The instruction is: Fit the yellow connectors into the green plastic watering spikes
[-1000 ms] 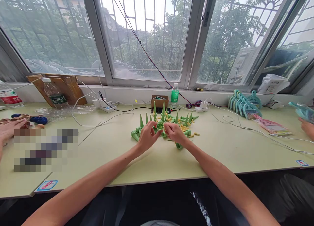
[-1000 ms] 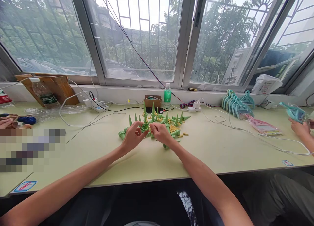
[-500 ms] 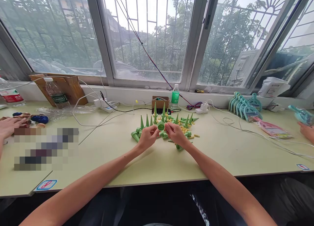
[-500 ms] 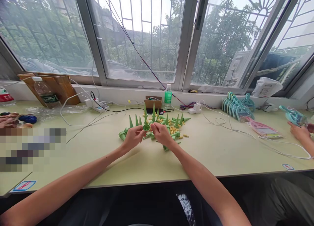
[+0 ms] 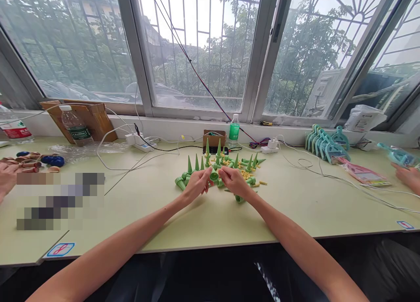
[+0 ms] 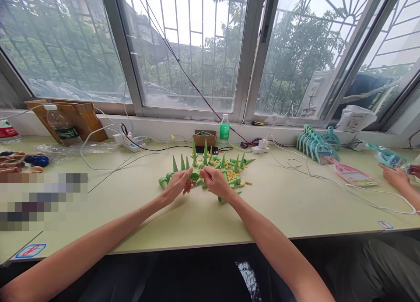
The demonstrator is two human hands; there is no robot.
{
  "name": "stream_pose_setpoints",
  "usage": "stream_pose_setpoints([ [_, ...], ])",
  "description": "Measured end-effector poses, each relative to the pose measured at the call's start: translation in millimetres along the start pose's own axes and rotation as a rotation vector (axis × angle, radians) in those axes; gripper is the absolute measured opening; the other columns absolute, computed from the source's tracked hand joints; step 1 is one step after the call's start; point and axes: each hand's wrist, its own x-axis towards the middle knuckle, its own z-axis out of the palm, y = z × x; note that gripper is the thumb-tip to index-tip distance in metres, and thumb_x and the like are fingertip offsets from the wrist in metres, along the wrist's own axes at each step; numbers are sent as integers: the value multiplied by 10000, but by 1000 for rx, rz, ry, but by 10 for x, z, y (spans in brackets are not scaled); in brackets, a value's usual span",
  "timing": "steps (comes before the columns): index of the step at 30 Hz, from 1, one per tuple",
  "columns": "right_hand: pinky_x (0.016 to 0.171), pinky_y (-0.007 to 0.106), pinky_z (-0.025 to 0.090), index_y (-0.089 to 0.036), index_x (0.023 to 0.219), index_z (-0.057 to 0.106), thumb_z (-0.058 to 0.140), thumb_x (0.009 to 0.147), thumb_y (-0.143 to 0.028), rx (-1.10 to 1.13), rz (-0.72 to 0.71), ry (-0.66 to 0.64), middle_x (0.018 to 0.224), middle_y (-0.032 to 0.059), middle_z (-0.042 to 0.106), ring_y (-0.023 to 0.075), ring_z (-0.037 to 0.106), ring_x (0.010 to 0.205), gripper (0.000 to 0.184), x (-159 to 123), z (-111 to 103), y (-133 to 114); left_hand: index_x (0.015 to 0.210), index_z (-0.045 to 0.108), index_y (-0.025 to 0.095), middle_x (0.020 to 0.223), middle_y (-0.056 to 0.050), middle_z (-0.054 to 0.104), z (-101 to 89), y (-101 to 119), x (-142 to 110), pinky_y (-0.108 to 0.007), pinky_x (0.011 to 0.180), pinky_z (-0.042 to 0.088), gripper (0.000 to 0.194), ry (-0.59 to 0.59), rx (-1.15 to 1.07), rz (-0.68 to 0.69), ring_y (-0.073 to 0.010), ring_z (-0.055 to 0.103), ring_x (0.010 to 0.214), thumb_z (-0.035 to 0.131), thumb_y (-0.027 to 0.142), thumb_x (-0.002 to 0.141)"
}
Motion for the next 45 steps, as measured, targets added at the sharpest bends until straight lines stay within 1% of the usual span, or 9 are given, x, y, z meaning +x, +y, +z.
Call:
stream_pose_setpoints([
  [5,542,239,284,-196,669,406,365,972,-452,14,-21,23,552,-40,383,105,335,528,399,4,-2,15,702,542,156,453,15,556,-14,20,-21,-194,362,337,489,-62,9,48,-90,471,365,463,599,894],
  [10,541,240,280,-197,676,403,368,968,-457,6,-15,29,561,-42,381,104,329,531,392,8,-20,5,729,514,161,454,25,538,-24,5,-30,-187,371,343,454,-91,40,74,-88,476,377,456,574,908],
  [15,536,242,273,-198,670,395,362,967,-476,-10,-12,33,564,-42,370,105,318,531,408,9,-29,-1,742,515,162,476,36,513,-23,-1,-30,-177,360,337,416,-99,33,98,-87,493,398,487,546,899],
  [22,530,240,276,-206,669,389,368,965,-478,-1,10,18,532,-44,367,109,332,514,402,3,-30,8,831,560,161,495,45,491,-22,3,-36,-176,354,347,396,-98,66,120,-90,500,413,503,549,887],
  [27,528,241,280,-208,667,389,364,966,-488,-11,19,11,520,-42,381,113,343,508,410,5,-34,13,844,540,167,554,44,497,-21,-12,-39,-171,354,349,385,-82,86,144,-84,507,429,515,549,877],
  [32,535,243,278,-204,657,392,360,968,-475,-27,3,17,535,-37,392,112,344,519,413,7,-31,23,898,527,167,763,-7,597,-16,-12,-45,-172,377,380,344,-70,98,177,-63,506,463,556,508,863],
  [35,540,246,272,-199,645,389,355,968,-482,-49,-4,26,560,-31,408,110,346,533,431,7,-29,27,935,525,173,876,-28,599,-8,-12,-49,-178,410,414,329,-48,128,226,-50,496,479,578,488,855],
  [41,545,248,273,-191,630,408,345,973,-492,-50,-17,13,572,-20,462,109,384,539,460,12,-27,24,932,489,185,839,-7,536,32,-28,-47,-161,397,395,296,13,180,301,-35,434,482,607,443,847],
  [45,548,243,291,-190,631,428,341,976,-485,-42,2,-4,556,-20,472,108,398,524,462,6,-27,13,932,480,193,865,-6,480,47,-38,-56,-144,380,366,236,35,226,374,-31,413,506,597,385,863],
])
